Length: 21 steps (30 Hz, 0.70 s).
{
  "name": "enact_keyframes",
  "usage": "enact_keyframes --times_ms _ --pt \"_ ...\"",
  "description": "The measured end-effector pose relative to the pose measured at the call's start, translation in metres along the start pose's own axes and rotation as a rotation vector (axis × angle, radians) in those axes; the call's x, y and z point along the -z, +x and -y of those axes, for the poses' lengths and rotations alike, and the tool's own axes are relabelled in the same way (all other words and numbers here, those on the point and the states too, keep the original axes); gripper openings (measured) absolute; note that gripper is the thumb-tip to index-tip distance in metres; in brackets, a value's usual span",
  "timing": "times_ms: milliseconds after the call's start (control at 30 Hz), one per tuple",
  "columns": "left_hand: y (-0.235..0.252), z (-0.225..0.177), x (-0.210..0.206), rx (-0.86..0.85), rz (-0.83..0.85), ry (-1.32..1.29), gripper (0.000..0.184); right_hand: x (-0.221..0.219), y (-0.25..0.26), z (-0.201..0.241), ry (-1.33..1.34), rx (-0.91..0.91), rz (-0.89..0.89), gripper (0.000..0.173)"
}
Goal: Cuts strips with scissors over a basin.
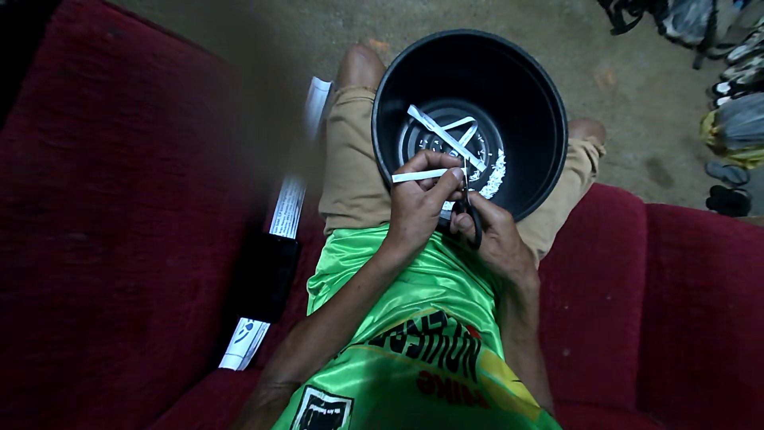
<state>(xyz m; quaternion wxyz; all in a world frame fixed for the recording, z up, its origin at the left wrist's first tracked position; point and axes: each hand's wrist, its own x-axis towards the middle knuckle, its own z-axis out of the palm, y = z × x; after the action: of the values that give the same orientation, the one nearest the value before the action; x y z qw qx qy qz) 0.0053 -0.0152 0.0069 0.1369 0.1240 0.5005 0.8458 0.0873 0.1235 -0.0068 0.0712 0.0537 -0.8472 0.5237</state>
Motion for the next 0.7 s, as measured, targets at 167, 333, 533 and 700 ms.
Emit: enact_keyframes --times_ms 167,333,533,700 --pt "0.000 -0.001 0.000 0.002 -0.018 0.012 0.009 0.001 -0.003 0.002 -0.010 -0.017 -0.013 0.037" --pt "0.000 -0.001 0.001 -0.003 -0.015 0.002 0.010 0.002 -0.003 0.002 -0.039 -0.032 0.043 0.048" --pt "-0.007 -0.007 0.000 0.027 0.007 0.075 0.010 0.001 -0.002 0.002 -0.060 -0.028 0.035 0.051" --pt "-0.012 -0.009 -0.001 0.034 0.027 0.118 0.011 0.002 0.000 0.001 -0.070 -0.014 0.033 0.050"
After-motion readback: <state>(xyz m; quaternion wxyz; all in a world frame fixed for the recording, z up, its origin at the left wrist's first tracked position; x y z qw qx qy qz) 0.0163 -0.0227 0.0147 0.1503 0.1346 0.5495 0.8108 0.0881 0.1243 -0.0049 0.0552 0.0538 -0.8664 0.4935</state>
